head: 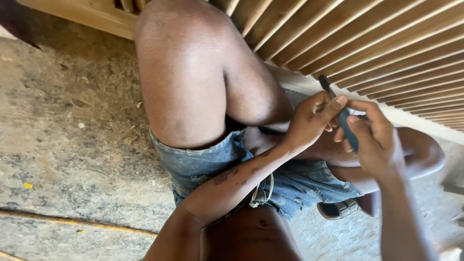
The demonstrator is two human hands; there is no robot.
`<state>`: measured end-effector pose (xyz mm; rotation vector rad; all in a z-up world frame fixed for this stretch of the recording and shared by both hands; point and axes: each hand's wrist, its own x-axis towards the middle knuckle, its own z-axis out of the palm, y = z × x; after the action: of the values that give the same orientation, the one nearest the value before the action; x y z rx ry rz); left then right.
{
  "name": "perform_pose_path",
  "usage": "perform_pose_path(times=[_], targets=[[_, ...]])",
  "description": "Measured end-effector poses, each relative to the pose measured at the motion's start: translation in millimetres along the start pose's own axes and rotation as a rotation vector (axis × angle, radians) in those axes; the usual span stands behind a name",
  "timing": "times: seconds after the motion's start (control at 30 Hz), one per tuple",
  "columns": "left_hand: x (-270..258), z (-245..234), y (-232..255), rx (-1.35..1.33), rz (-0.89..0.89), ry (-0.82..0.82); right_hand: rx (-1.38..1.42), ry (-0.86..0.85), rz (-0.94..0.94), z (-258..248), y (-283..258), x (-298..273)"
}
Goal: Scraping and cleaning the joints between wooden slats on a furniture piece using a hand tool
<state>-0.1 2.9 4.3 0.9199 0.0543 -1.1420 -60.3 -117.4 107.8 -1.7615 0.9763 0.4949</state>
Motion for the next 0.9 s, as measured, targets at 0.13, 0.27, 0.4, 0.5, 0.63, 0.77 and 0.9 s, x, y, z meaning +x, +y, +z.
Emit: perform_pose_path(times=[0.13,0.27,0.4,0.5,0.63,0.77,0.9], targets=[[-5,5,3,0.046,-0.160,0.047,0.380,0.028,0.017,32,-3,-7],[-8,9,-12,0.004,0.023,0.152,0.443,0.191,-0.037,53,-5,-8],[-10,4,-23,0.005,0.086,0.167,0.433,0.147,-0.060,53,-5,-7],[-7,3,-29,0.008,0.111,0.181,0.449,0.147,-0.020,54,-14,-7],[-5,3,-29,-0.025,0.120,0.183,0.424,0.143,-0.009,57,-19,-6],[-6,5,-25,-0.048,0.109,0.191,0.375,0.141,0.026,56,-27,-6],[-6,4,-17,-0.040,0.092,0.193,0.331,0.148,0.056,58,-31,-6]])
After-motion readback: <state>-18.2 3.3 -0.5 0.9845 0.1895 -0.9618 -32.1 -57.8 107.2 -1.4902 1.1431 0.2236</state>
